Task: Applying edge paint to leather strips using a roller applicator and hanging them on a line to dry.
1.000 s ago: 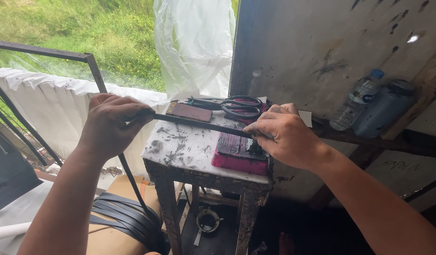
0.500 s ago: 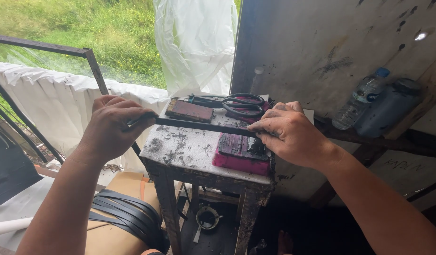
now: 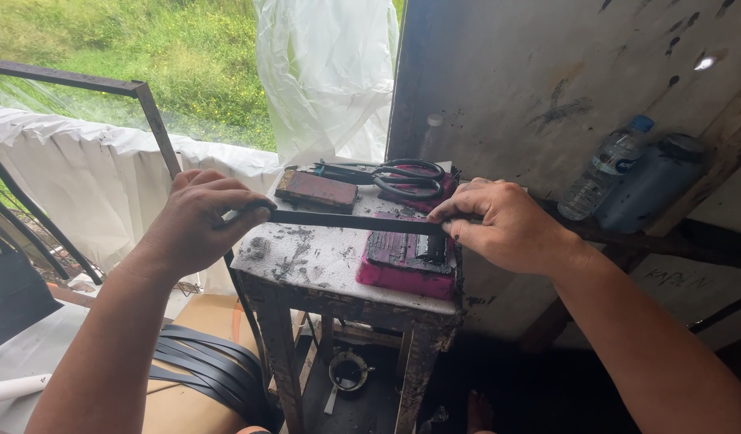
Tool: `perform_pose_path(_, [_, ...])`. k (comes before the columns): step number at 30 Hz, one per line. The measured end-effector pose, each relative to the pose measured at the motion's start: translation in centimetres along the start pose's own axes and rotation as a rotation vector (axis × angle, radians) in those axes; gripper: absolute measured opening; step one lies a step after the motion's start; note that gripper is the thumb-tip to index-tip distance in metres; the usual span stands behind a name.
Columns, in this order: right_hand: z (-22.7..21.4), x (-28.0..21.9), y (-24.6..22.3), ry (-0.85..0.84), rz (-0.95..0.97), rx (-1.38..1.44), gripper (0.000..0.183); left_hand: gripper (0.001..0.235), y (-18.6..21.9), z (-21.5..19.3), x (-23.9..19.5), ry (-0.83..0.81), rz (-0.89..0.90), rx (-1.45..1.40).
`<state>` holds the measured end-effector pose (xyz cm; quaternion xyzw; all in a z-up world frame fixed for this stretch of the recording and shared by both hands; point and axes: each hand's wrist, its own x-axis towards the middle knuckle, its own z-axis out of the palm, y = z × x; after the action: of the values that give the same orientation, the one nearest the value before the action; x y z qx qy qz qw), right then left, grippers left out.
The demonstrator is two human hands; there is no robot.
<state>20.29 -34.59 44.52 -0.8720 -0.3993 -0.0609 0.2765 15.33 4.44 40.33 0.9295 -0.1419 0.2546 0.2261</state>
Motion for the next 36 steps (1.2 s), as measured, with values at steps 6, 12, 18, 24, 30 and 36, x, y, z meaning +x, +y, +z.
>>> perform_pose_path(6, [0.4,-0.4,0.1,0.064,-0.143,-0.195,0.021,0.016,-0.5,-0.1,0.2,0.021,0.016,0.03])
perform_pose_path(12, [1.5,-0.4,-0.1,0.162,-0.315,-0.344,0.018,0.017,-1.1,0.2,0.1,0.038,0.015,0.073])
perform_pose_path(18, [2.0,-0.1,0.1,0.176,-0.369,-0.333,0.017,0.015,-1.3,0.1,0.0,0.055,0.007,0.092])
perform_pose_path(24, [2.3,-0.4,0.5,0.195,-0.365,-0.309,0.017,0.014,-1.1,0.0,0.2,0.066,0.042,0.149])
perform_pose_path(30, [1.5,-1.7,1.1,0.198,-0.327,-0.304,0.018,0.011,0.6,0.6,0.8,0.045,0.1,0.185])
perform_pose_path(36, [0.2,-3.8,2.5,0.22,-0.281,-0.298,0.018,0.008,2.1,2.1,1.7,0.008,0.159,0.189])
